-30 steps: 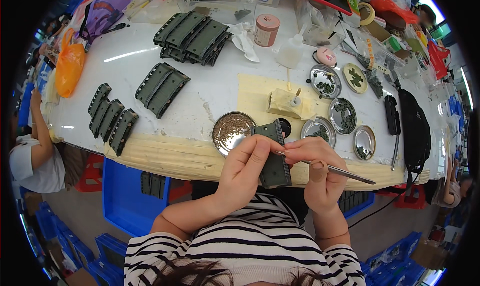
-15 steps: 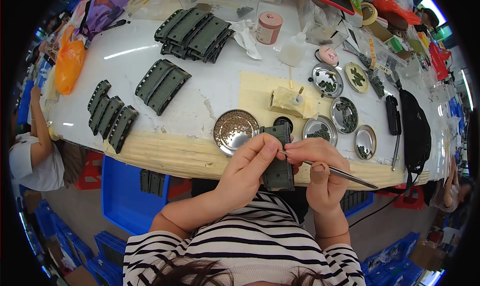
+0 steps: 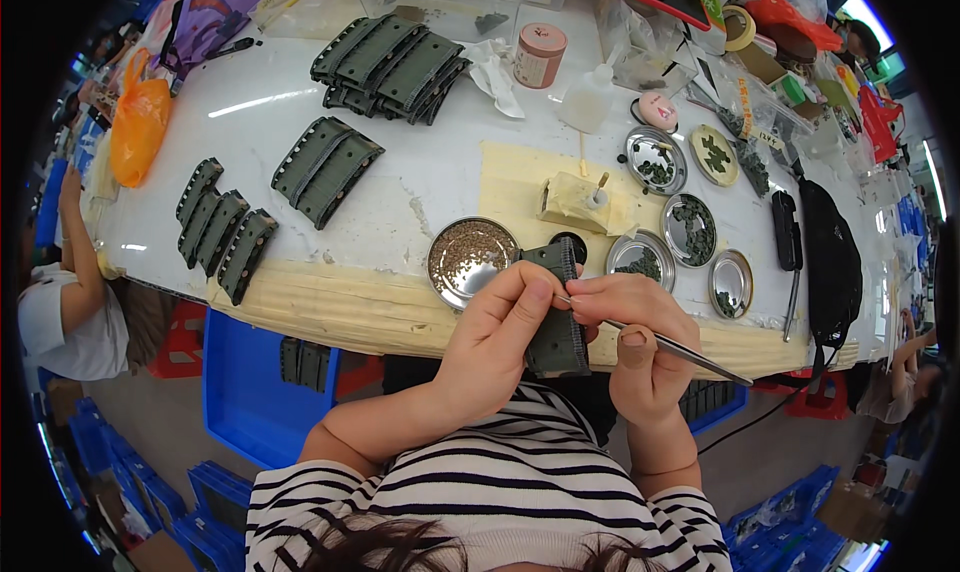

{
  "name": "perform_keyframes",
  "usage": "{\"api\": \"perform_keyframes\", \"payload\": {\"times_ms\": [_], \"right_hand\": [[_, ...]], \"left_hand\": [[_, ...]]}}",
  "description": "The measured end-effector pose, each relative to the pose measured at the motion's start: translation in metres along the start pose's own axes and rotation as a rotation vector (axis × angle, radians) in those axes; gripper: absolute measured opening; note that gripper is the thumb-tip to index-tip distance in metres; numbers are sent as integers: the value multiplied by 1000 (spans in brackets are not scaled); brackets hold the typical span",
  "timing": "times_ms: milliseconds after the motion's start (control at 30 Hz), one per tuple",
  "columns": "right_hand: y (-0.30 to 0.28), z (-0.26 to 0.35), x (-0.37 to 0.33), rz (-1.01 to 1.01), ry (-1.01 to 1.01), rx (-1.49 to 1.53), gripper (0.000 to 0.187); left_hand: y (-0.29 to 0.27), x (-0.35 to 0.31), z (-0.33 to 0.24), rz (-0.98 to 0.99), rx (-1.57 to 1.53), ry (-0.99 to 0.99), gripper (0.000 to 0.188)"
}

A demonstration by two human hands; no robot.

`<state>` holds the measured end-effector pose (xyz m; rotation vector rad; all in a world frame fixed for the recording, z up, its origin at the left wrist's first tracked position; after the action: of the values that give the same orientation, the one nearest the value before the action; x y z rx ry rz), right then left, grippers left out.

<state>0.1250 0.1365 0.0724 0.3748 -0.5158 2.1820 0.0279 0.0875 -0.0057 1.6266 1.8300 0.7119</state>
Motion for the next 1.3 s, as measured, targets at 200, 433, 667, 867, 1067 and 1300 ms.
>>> {"api": "perform_keyframes", "payload": {"times_ms": [200,433,667,867,1067,1300], "right_hand": [[1,4,1,6,-18,-47,18],[3,6,0,-5,-43,-88,18],[-11,-4,-2,-155,-14,31,29],[-23,-28,3,-119,56,-340,19],[-13,-42,8,-102,80,-434,13],[-9,-46,9,-102,85,-487,11]], "left_hand": [[0,0,0,-12,3,27,26],[-2,0,0,-28,53,58,26],[8,-4,-14,-77,-174,-9,42],[-24,-12,-41,-151,-132,84,65],[-28,-12,-43,-63,-367,29,55],[-31,-14,-36,-107,-350,23,51]]}}
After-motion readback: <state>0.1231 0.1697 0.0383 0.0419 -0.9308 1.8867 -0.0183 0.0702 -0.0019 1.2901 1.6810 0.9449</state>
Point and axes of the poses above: each hand's wrist, its own x-axis towards the middle knuckle, its own y-axis out of the palm, z = x × y, the point moved 8 cm from there along x, towards the middle knuckle, and after that the axes turned 1 degree about z, right-handed, at the moved point
